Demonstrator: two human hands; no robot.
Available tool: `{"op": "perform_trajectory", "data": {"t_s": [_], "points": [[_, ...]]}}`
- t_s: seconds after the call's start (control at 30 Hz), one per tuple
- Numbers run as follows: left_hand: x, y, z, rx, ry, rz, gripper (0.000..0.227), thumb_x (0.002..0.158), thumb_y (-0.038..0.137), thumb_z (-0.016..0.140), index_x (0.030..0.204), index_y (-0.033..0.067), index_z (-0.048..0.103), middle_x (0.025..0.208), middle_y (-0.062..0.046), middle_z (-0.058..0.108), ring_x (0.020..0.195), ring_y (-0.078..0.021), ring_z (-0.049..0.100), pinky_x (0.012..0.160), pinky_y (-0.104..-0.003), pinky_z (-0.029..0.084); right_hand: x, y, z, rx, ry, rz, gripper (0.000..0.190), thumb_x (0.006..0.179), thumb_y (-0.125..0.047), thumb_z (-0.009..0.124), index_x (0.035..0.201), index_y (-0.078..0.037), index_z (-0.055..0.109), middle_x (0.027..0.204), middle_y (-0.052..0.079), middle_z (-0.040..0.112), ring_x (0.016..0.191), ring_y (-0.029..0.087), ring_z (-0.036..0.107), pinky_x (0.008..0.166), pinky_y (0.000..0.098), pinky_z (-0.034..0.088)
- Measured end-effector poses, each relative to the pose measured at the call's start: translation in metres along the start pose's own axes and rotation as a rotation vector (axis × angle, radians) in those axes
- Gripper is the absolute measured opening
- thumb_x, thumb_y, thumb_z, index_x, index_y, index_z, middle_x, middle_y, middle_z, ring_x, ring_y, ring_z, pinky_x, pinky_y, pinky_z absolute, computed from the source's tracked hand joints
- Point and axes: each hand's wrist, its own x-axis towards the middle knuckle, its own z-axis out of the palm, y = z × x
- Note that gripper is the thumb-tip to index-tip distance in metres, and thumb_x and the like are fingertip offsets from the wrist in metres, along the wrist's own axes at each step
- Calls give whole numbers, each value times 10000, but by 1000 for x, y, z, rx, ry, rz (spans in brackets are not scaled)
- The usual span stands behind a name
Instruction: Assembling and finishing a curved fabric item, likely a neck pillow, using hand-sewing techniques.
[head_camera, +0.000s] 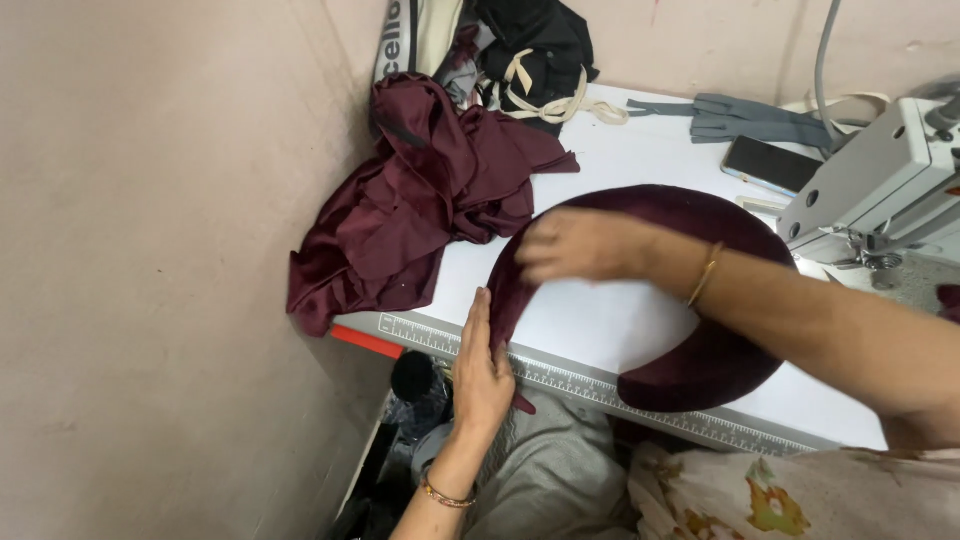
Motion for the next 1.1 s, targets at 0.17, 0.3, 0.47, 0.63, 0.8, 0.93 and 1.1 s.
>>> {"op": "perform_trajectory", "data": {"t_s": [0.17,0.3,0.47,0.63,0.8,0.93,1.1], "points": [[3,14,-8,-42,-23,-10,784,858,-117,558,1582,42,304,1631,-170,364,1480,-367,390,1175,-423,397,-63,13,-40,-215,-554,381,252,941,-144,574,1193,-152,586,1269,42,555,1167,219,579,983,335,517],[4,15,-9,-46,-45,-98,759,865,-108,558,1569,62,330,1623,-166,382,1467,-366,398,1158,-412,393,-88,-6,-71,-301,-571,666,250,930,-144,555,1168,-139,629,1192,40,600,1089,216,623,892,323,561],[19,19,-11,39,-59,-19,788,839,1,657,1543,26,301,1572,-244,376,1449,-432,368,1156,-463,352,-81,-39,-94,-281,-516,837,179,929,-183,601,1065,-126,703,1060,51,654,1037,225,653,858,353,577],[58,49,-7,336,14,256,844,834,218,772,1537,20,350,1520,-301,378,1416,-495,363,1122,-572,324,-98,-72,-96,-173,-183,839,218,816,-255,683,948,-91,736,1044,62,683,1009,259,657,816,396,564],[79,73,4,481,-318,-85,727,946,70,574,1637,151,366,1651,-285,335,1183,-471,550,944,-543,524,-123,-121,-115,-203,-247,1181,185,897,-256,698,892,-76,737,963,89,686,939,282,682,813,389,579],[94,87,32,858,-214,85,716,864,137,727,1515,35,449,1496,-345,459,1316,-445,489,1046,-534,449,-119,-125,-149,-107,-114,1285,176,924,-235,691,908,-66,735,942,104,690,853,315,688,738,417,579],[144,106,99,350,-261,617,856,819,332,791,1564,157,407,1598,-161,400,1510,-361,310,1207,-586,268,-108,-84,-104,-119,43,1163,162,860,-215,728,930,-69,725,980,100,683,974,305,669,809,420,578]]}}
